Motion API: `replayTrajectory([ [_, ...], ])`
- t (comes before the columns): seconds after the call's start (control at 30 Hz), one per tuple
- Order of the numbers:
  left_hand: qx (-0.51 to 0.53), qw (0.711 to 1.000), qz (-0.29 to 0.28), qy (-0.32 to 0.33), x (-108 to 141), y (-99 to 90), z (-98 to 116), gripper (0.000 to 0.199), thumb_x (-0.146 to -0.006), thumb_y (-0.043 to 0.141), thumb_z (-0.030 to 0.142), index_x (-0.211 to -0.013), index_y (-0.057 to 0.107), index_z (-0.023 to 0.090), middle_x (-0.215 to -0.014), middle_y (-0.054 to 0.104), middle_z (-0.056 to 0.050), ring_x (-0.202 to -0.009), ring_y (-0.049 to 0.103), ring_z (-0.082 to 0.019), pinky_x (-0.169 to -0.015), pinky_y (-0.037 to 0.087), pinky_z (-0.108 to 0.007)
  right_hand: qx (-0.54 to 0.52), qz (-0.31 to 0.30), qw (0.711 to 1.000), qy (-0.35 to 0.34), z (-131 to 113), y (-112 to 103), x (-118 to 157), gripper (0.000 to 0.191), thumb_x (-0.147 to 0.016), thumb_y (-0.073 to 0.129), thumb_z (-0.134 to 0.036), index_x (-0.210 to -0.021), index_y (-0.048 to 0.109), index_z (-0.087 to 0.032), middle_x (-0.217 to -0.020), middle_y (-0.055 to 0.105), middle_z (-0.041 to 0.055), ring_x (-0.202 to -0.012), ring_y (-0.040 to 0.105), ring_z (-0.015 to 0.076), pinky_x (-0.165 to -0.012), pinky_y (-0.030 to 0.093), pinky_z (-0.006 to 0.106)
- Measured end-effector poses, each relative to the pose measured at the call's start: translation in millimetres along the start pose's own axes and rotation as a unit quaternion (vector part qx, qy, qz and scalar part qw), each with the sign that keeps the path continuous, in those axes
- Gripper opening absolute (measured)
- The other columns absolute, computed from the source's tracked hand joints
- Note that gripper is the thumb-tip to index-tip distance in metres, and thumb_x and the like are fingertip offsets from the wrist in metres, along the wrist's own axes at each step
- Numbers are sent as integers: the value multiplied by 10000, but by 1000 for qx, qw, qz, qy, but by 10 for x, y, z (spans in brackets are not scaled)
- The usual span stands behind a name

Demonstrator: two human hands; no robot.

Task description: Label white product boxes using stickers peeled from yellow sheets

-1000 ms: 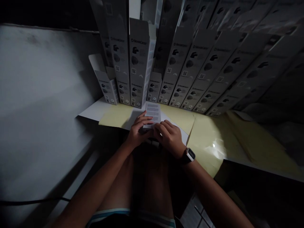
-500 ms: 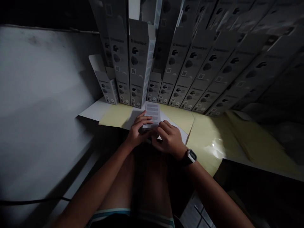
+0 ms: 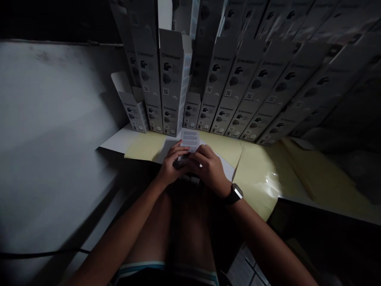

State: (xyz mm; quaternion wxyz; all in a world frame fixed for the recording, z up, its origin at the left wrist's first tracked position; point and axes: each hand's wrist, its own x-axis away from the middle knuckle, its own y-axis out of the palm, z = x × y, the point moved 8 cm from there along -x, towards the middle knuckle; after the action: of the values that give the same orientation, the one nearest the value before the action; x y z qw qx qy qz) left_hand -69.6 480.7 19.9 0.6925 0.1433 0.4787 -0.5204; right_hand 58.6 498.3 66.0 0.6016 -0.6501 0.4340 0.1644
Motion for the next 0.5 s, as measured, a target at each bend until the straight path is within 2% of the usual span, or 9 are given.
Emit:
replayTrajectory([
  [0.3,-5,1000,-24,16,1,-3,35,479,-780,764,349,-1194,603,171,-1248,617,-104,-1410,417,-244,-1191,371,-504,89,-9,994,-61,-90,17,55,80,-938,594,-201,-907,648,-152,-850,544,85,-796,443,193,-654,412,307],
  [0.4,-5,999,-26,19,0,-14,21,475,-779,765,335,-1192,600,168,-1254,612,-103,-1422,401,-247,-1186,378,-496,88,-5,995,-50,-86,28,62,83,-936,590,-211,-906,640,-151,-876,537,95,-820,449,203,-679,441,325],
  [0.5,-5,999,-32,20,5,-32,-6,457,-799,735,313,-1207,592,164,-1272,598,-110,-1432,386,-256,-1200,353,-508,76,-4,997,5,-69,53,71,110,-882,638,-217,-953,638,-133,-999,523,143,-929,473,246,-773,494,393],
])
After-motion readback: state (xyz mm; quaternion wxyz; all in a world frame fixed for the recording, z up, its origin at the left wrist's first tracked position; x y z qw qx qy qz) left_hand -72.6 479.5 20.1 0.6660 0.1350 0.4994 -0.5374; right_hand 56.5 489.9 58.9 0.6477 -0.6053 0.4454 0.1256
